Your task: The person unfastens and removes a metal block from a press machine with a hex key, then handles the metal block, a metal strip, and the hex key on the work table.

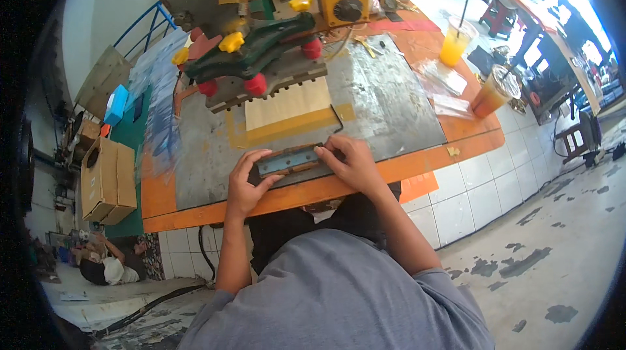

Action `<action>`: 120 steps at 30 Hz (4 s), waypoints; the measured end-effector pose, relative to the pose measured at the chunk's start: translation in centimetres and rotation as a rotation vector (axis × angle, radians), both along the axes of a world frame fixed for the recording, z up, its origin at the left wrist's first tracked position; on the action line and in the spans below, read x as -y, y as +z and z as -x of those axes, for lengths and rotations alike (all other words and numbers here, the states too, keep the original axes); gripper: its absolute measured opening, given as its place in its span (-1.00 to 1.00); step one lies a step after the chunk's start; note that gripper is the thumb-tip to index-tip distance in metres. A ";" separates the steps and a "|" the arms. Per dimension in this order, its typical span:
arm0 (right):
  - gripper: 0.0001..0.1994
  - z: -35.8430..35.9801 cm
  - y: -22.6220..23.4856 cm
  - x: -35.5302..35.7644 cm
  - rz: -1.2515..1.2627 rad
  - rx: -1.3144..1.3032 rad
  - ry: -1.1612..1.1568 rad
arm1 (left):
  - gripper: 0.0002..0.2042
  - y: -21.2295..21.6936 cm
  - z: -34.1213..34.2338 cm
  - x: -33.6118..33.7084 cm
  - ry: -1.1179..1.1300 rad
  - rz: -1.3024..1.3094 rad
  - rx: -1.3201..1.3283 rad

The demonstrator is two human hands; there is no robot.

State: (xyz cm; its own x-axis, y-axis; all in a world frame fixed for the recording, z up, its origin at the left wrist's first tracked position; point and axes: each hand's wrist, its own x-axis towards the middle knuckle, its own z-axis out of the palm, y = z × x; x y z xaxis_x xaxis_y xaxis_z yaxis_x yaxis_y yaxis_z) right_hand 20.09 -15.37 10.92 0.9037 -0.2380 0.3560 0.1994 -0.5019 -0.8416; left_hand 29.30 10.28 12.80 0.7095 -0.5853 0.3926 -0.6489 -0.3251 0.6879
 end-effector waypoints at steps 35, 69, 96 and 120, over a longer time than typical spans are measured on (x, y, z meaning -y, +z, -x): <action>-0.78 0.0 -0.8 -0.2 -0.084 -0.018 0.071 | -0.34 -1.0 0.2 -0.6 0.073 -0.013 -0.027; -0.81 -0.1 -1.2 0.2 -0.318 -0.094 0.078 | -0.24 -1.7 -0.7 -0.7 0.041 -0.003 0.020; -0.58 -6.7 3.6 -0.4 -0.488 -0.298 0.105 | -0.31 -0.7 -5.4 1.7 0.056 0.420 -0.599; -0.63 -11.5 0.7 0.7 -1.147 -0.079 0.184 | -0.52 -2.7 -10.9 5.6 0.028 0.853 -0.697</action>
